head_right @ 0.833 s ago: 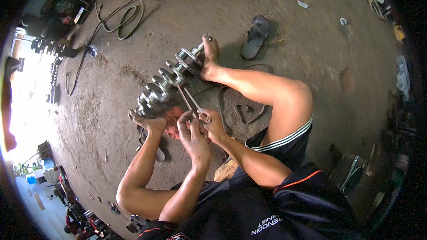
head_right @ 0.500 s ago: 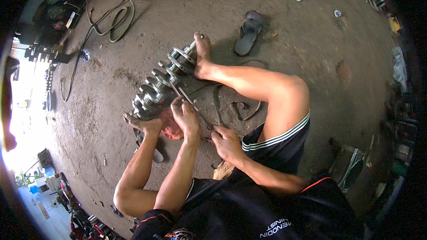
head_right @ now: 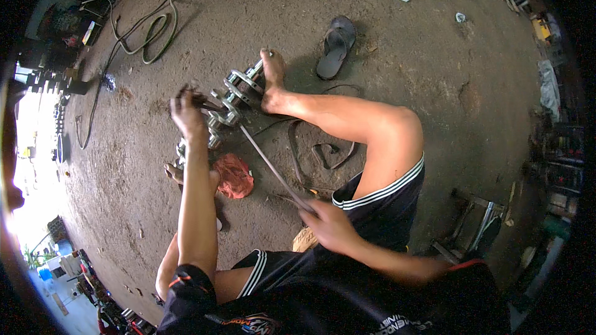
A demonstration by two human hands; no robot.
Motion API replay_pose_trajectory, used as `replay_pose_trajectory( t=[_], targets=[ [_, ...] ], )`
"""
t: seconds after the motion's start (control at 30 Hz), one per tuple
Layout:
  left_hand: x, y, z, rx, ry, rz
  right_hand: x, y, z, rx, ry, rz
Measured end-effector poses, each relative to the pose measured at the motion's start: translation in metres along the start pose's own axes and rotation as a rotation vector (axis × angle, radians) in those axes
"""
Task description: The person sits on the floor and uses a metal file to scrape and clean the surfaces of a crankshaft. They rotate the crankshaft with their hands and file different sections repeatedly.
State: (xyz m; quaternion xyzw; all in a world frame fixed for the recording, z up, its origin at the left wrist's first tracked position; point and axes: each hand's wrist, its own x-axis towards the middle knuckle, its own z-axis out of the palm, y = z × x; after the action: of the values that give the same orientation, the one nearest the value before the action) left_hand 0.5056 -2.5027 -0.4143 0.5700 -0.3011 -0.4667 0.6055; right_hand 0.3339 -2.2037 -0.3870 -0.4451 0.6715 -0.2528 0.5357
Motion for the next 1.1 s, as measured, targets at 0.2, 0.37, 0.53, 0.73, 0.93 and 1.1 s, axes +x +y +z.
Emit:
replay_pose_trajectory(
  t=[0.2, 0.37, 0.53, 0.73, 0.93, 1.1],
  targets=[
    [-0.186, 0.074, -0.018, 0.198, -0.237, 0.232, 0.207, 0.032, 0.102, 0.402, -0.052, 0.287],
    [-0.235, 0.008, -0.028, 0.079, -0.088, -0.204, 0.205, 0.071, 0.109, 0.115, 0.162, -0.162],
    [-0.201, -0.037, -0.030, 0.169, 0.002, -0.151, 0.140, 0.060, 0.085, 0.325, 0.130, -0.138],
    [-0.165, -0.091, -0.036, 0.306, 0.024, -0.051, 0.071, 0.038, 0.033, 0.003, 0.084, -0.070],
    [-0.097, -0.179, -0.053, 0.167, 0.104, -0.180, 0.008, 0.007, -0.010, 0.230, 0.022, 0.063],
    [-0.039, -0.232, -0.068, 0.067, 0.106, -0.210, -0.040, -0.001, -0.040, 0.341, -0.042, 0.345]
  ],
)
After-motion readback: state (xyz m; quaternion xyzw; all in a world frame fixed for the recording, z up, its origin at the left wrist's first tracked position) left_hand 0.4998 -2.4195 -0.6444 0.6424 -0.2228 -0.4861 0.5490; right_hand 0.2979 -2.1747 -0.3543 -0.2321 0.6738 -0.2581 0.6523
